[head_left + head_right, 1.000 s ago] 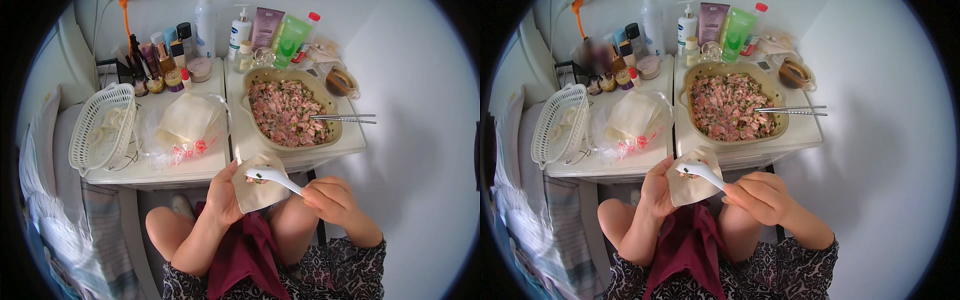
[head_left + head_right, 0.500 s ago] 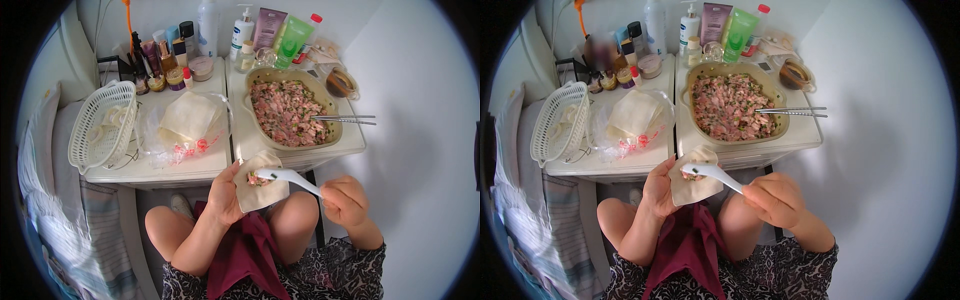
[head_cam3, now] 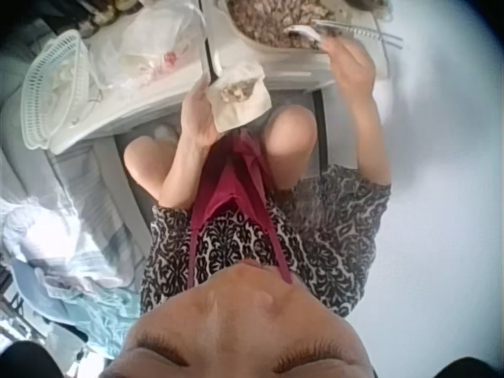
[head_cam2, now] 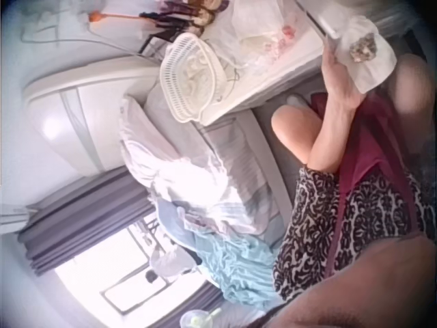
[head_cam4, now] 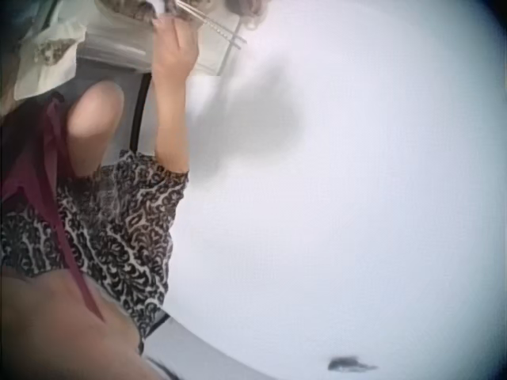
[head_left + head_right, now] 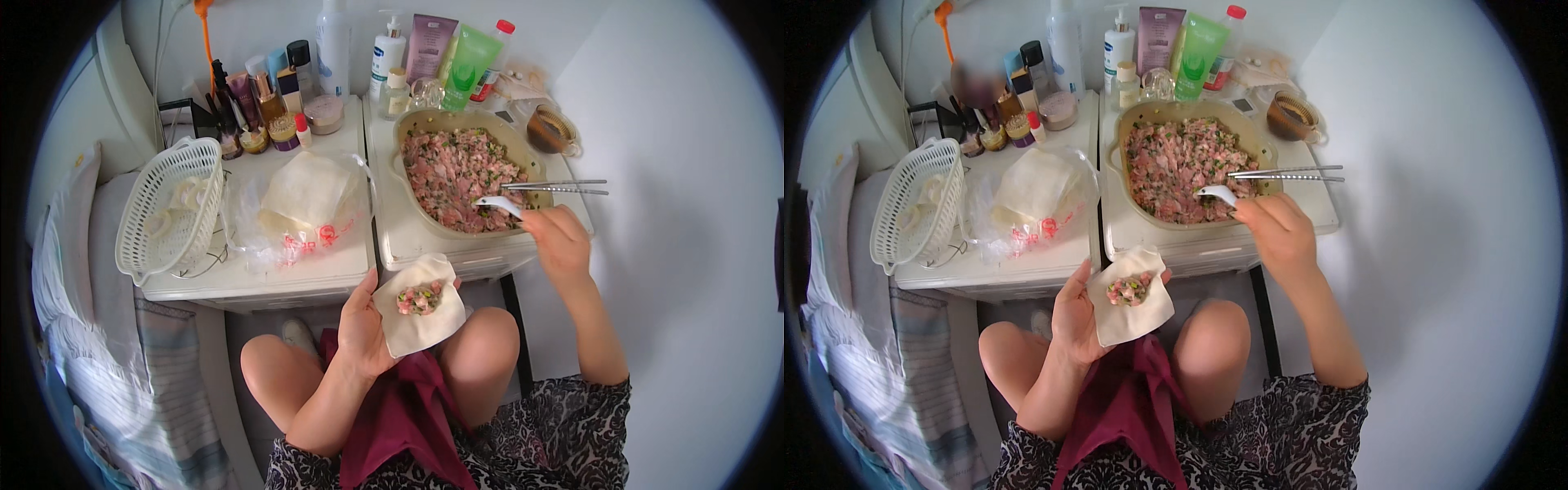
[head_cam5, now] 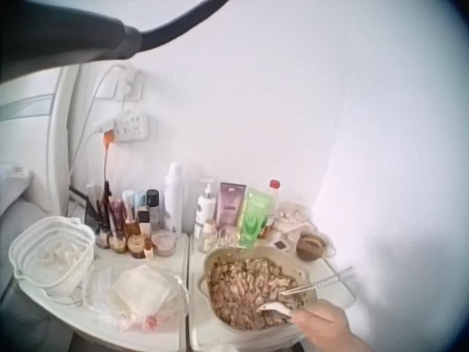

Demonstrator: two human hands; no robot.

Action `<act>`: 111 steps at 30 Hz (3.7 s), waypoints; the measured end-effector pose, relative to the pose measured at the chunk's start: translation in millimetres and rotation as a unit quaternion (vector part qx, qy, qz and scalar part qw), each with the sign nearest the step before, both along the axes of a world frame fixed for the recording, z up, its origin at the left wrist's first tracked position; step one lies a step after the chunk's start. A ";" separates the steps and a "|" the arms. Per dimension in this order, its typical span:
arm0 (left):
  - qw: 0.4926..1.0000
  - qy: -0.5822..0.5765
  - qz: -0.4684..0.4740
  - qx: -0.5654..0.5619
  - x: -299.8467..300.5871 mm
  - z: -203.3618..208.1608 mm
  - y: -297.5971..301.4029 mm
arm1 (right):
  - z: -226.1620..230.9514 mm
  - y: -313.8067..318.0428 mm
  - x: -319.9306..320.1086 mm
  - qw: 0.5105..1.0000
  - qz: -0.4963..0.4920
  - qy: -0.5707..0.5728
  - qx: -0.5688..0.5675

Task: The person sits on the floor and makes dumplings by hand. They place a spoonful of meat filling onto a square wrapper, fold it into a triangular shape, and place the finished dumpling into a white plastic basket. This process is repeated multiple times.

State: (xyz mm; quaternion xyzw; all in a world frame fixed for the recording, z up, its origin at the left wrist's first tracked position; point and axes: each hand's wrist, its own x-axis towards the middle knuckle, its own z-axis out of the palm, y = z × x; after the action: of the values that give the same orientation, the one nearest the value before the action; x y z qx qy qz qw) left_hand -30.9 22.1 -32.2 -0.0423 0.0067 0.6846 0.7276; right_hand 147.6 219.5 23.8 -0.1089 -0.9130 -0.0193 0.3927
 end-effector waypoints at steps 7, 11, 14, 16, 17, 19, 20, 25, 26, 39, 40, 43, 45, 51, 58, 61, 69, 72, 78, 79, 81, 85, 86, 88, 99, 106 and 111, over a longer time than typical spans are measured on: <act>0.999 -0.037 -0.003 -0.023 1.2 -14.2 -14.1 | -13.7 -74.0 0.8 1.000 0.016 0.015 0.002; 0.997 -0.066 -0.034 -0.008 8.7 -28.9 -22.3 | -34.0 -107.7 -12.5 0.984 0.170 -0.060 -0.003; 0.997 -0.054 -0.049 -0.027 12.2 -30.9 -25.4 | -35.0 -108.4 -19.9 0.979 0.197 -0.044 -0.014; 0.997 -0.055 -0.047 -0.036 14.7 -29.1 -27.0 | -30.9 -105.5 -18.2 0.976 0.209 -0.052 -0.015; 0.996 -0.061 -0.047 -0.036 15.0 -29.5 -28.0 | -29.2 -106.0 -19.9 0.974 0.217 -0.055 -0.021; 0.996 -0.060 -0.049 -0.038 15.1 -31.5 -29.6 | -26.9 -108.3 -23.3 0.971 0.230 -0.060 -0.033; 0.996 -0.054 -0.051 -0.041 15.1 -33.7 -30.1 | -26.7 -109.4 -24.6 0.971 0.229 -0.061 -0.042; 0.999 0.016 -0.020 -0.043 14.6 -43.5 -34.5 | -28.6 -112.9 -32.3 0.969 0.232 -0.059 -0.068; 0.997 0.060 -0.004 -0.057 14.4 -40.0 -36.0 | -27.7 -113.1 -33.7 0.968 0.232 -0.063 -0.076; 0.973 0.193 0.108 0.064 16.8 -41.6 -50.9 | -29.2 -127.9 -56.6 0.954 0.104 -0.054 -0.277; 0.965 0.216 0.128 0.071 18.3 -44.5 -50.5 | -30.4 -128.8 -57.5 0.953 0.083 -0.053 -0.287; 0.950 0.273 0.125 0.085 12.9 -36.9 -51.2 | -31.3 -130.1 -59.8 0.951 0.068 -0.048 -0.299; 0.939 0.310 0.130 0.071 12.9 -33.4 -51.0 | -31.6 -130.8 -59.8 0.952 0.059 -0.040 -0.299; 0.964 0.230 0.129 0.004 19.0 -34.5 -50.3 | -38.4 -132.0 -57.2 0.950 0.034 -0.022 -0.309; 0.969 0.234 0.075 0.011 15.4 -27.0 -55.1 | -37.3 -127.4 -39.3 0.871 0.009 -0.065 -0.486; 0.960 0.276 0.035 0.033 10.7 -27.2 -56.3 | -45.5 -118.0 -35.8 0.739 0.067 -0.052 -0.668; 0.919 0.392 -0.022 0.028 3.2 -22.5 -55.4 | -53.3 -102.7 -29.9 0.662 0.232 -0.127 -0.701; 0.930 0.366 -0.008 0.021 0.9 -21.8 -53.3 | -54.0 -105.4 -29.3 0.643 0.205 -0.075 -0.734; 0.901 0.431 0.032 -0.046 7.5 -29.0 -47.1 | -53.9 -111.2 -26.4 0.694 0.106 -0.014 -0.712; 0.906 0.417 0.037 -0.058 9.9 -27.2 -46.0 | -54.6 -111.6 -25.7 0.699 0.095 -0.016 -0.709; 0.906 0.415 0.045 -0.067 10.0 -26.1 -44.9 | -54.2 -112.7 -27.2 0.721 0.091 0.007 -0.687; 0.904 0.421 0.030 -0.075 6.0 -26.4 -43.5 | -50.3 -111.9 -24.8 0.744 0.082 0.002 -0.664; 0.907 0.412 0.021 -0.082 4.9 -26.4 -43.3 | -49.7 -110.8 -24.0 0.737 0.082 -0.007 -0.671; 0.905 0.417 0.016 -0.080 4.3 -25.6 -44.4 | -47.7 -107.4 -23.2 0.723 0.084 -0.024 -0.685; 0.806 0.577 0.005 -0.131 -4.4 2.3 -37.5 | -29.9 -99.3 -32.2 0.676 0.126 -0.140 -0.712; 0.682 0.699 0.158 -0.147 2.8 -9.1 -32.6 | -51.0 -94.8 -30.0 0.582 0.134 -0.094 -0.797; 0.675 0.705 0.166 -0.143 3.1 -2.4 -31.7 | -53.4 -94.8 -29.7 0.649 0.090 -0.049 -0.754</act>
State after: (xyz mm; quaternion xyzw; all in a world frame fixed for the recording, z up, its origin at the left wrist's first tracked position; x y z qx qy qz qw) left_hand -27.8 -9.6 -34.6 0.3485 0.6085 0.6113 0.3668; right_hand 117.9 124.8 -29.6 -0.2841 -0.6357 0.7060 0.1298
